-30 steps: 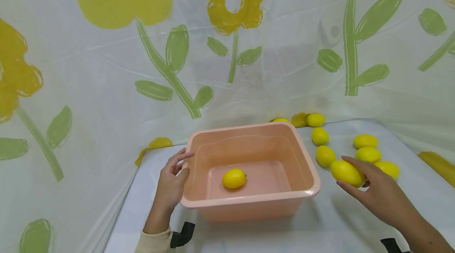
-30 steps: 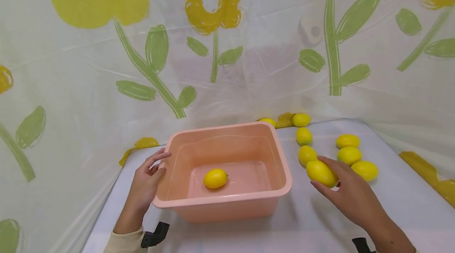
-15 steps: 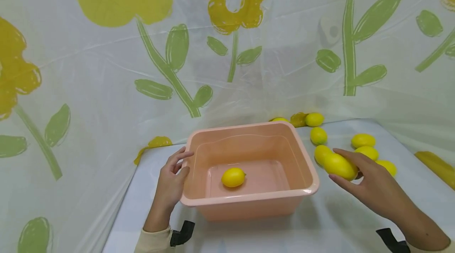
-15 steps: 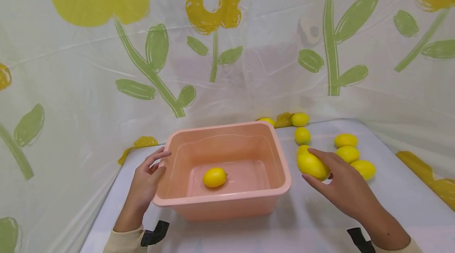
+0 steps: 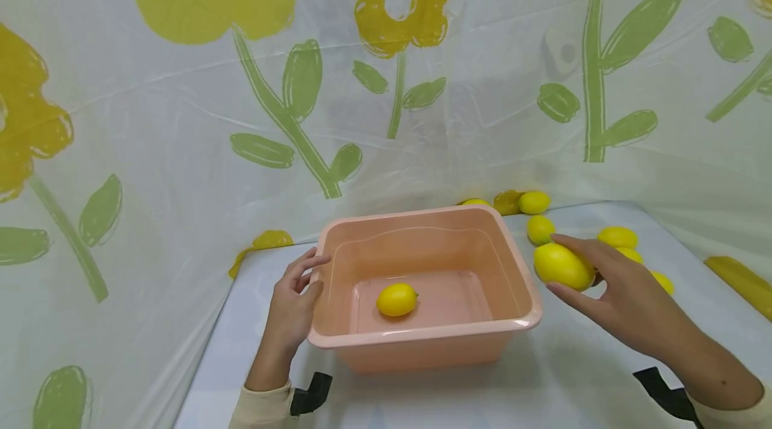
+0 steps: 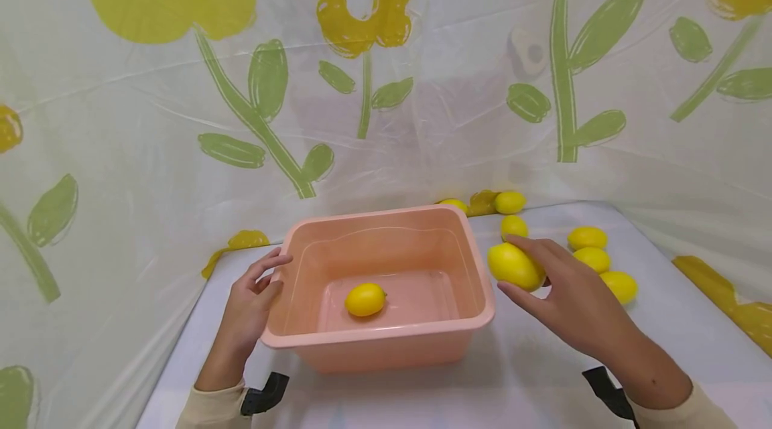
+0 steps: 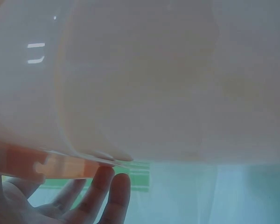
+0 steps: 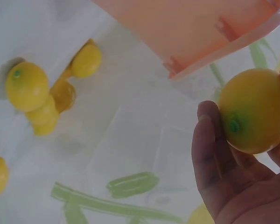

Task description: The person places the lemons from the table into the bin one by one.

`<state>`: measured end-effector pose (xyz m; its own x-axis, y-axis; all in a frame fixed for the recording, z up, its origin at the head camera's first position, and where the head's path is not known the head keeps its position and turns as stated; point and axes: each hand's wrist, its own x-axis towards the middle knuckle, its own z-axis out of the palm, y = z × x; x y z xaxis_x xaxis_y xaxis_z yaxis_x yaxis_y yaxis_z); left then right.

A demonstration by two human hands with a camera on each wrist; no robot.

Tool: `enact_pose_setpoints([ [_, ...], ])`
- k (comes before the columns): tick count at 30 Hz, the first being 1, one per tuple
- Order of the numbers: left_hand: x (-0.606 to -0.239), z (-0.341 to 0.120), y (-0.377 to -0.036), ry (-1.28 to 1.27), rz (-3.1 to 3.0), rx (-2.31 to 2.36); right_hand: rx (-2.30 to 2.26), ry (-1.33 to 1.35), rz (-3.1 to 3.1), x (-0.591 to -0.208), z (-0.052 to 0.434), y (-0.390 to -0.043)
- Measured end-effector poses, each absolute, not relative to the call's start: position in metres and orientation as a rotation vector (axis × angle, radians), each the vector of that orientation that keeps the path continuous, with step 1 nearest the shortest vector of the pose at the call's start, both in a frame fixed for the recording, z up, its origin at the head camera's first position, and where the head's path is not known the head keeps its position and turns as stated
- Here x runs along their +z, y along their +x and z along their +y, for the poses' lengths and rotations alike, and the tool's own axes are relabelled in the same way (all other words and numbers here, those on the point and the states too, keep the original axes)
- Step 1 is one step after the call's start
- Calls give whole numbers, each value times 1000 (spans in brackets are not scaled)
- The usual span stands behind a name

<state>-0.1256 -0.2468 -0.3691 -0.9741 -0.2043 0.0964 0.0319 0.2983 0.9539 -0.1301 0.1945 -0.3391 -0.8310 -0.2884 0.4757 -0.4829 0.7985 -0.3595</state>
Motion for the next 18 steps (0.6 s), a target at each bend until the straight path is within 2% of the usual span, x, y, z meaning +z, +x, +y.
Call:
enact_pose_setpoints([
  [18, -366, -244, -123, 173, -2366, -1771, 648, 775, -2588, -310, 167, -125],
])
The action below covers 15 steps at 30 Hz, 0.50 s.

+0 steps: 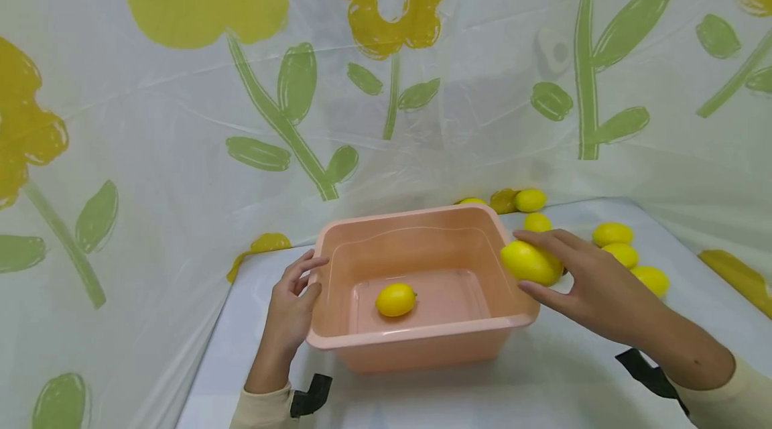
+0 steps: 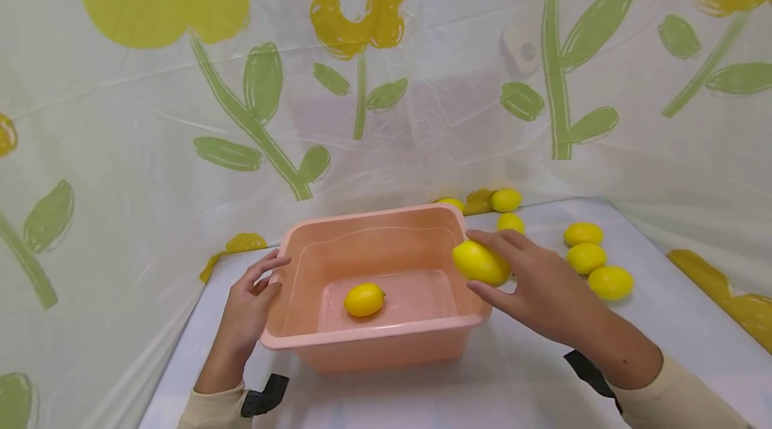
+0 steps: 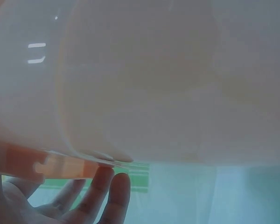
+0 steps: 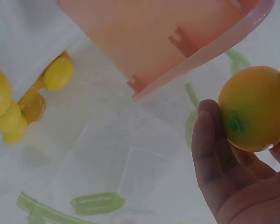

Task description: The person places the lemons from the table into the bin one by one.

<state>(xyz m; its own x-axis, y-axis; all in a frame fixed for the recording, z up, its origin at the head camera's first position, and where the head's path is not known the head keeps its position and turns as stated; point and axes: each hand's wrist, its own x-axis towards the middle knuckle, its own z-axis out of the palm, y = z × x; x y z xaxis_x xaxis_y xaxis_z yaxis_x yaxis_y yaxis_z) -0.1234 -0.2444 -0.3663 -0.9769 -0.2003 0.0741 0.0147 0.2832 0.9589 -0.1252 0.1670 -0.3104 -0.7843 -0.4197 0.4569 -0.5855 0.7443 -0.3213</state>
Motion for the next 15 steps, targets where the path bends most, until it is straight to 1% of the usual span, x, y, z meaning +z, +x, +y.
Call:
enact_pose_setpoints([
  [15, -367, -245, -124, 177, -2362, -1768, 611, 883, -2490, -296, 151, -133],
])
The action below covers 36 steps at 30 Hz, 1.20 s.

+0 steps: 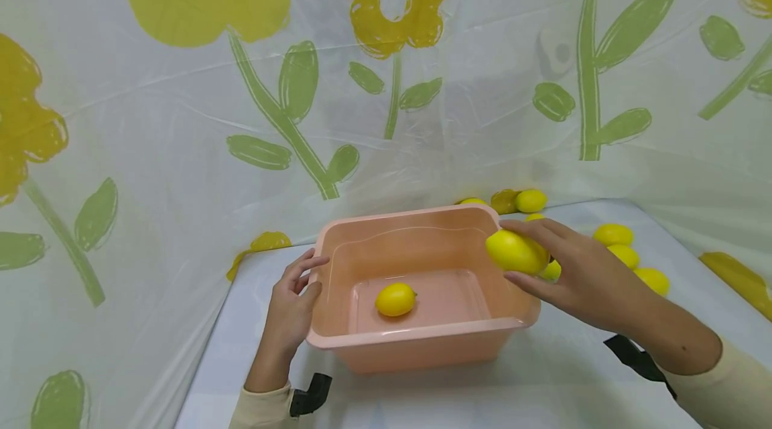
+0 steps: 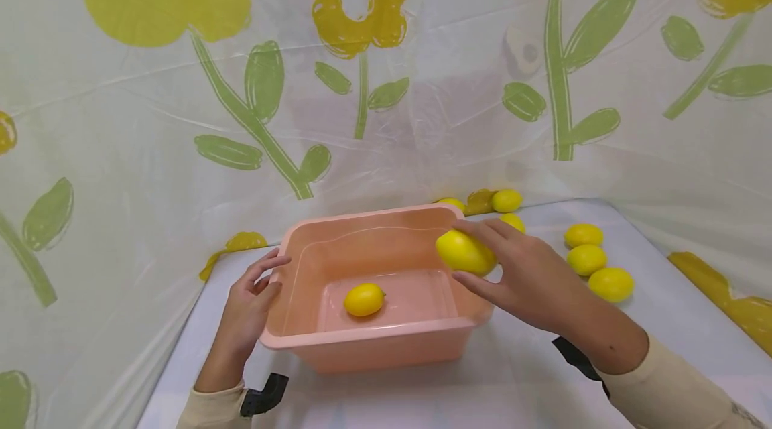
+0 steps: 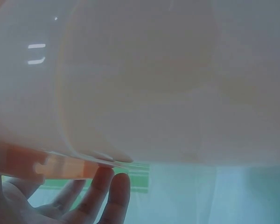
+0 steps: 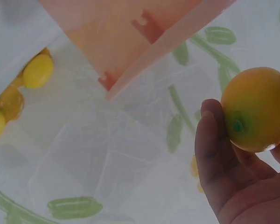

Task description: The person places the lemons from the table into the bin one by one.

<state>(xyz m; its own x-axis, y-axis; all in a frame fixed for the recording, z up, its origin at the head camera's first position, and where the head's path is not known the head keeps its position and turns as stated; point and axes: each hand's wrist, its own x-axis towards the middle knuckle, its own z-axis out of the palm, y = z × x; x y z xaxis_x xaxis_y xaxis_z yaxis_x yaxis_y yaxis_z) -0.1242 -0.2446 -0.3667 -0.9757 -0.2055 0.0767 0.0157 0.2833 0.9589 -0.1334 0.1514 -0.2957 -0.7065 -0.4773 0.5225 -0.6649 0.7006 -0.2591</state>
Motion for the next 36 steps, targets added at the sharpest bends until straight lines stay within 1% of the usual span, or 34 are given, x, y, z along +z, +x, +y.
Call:
enact_pose_setpoints([
  [13, -369, -245, -123, 167, -2341, -1799, 610, 999, -2459, -285, 140, -142],
  [18, -368, -244, -123, 164, -2349, -1791, 616, 1002, -2500, -279, 134, -146],
  [36, -369, -244, -124, 166, -2348, -1756, 582, 1101, -2530, -264, 95, -164],
])
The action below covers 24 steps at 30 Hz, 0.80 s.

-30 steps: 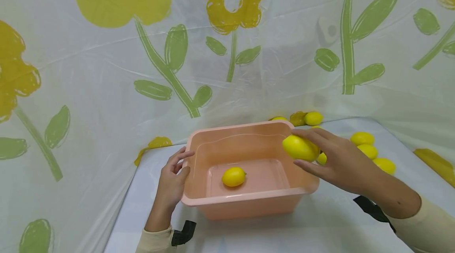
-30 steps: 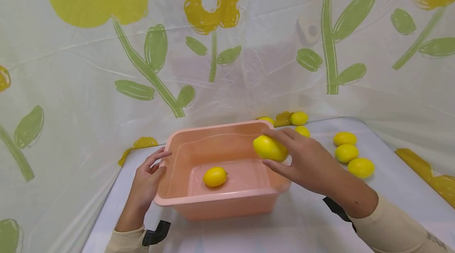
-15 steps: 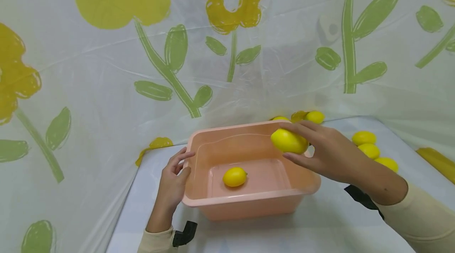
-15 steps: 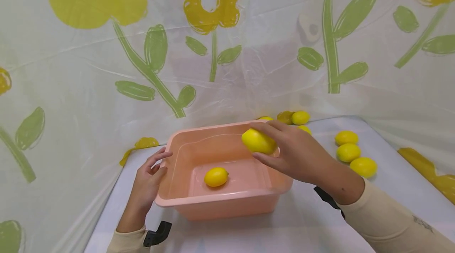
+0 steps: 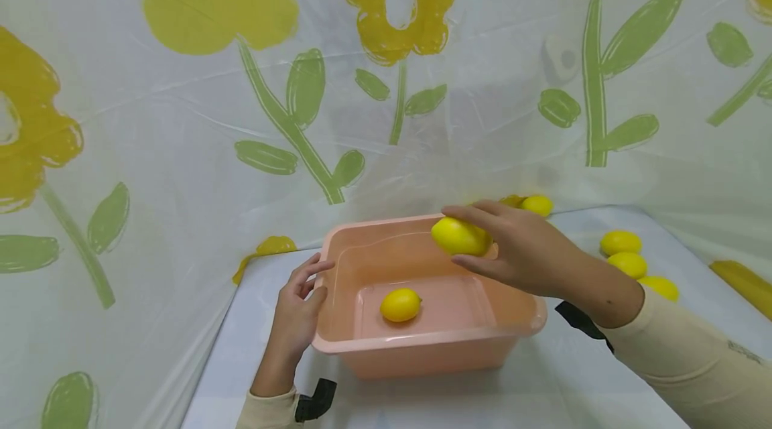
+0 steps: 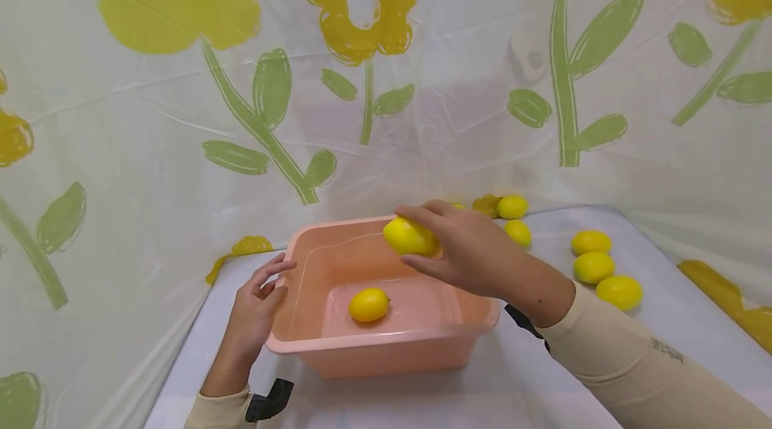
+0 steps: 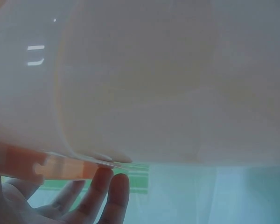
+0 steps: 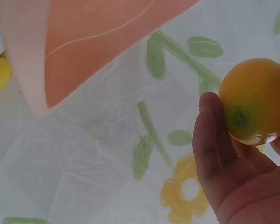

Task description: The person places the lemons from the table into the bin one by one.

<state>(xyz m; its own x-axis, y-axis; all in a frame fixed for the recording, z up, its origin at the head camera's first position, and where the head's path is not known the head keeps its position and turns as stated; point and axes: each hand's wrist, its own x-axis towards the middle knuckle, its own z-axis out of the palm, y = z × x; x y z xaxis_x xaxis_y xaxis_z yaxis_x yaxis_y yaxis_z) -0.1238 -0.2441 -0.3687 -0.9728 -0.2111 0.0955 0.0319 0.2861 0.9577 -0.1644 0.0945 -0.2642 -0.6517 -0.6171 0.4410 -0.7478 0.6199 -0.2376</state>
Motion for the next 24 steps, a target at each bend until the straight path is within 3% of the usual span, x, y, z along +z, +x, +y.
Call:
enact_pose_setpoints([
  [24, -371, -246, -125, 161, -2337, -1762, 559, 1121, -2720, -269, 64, -192],
])
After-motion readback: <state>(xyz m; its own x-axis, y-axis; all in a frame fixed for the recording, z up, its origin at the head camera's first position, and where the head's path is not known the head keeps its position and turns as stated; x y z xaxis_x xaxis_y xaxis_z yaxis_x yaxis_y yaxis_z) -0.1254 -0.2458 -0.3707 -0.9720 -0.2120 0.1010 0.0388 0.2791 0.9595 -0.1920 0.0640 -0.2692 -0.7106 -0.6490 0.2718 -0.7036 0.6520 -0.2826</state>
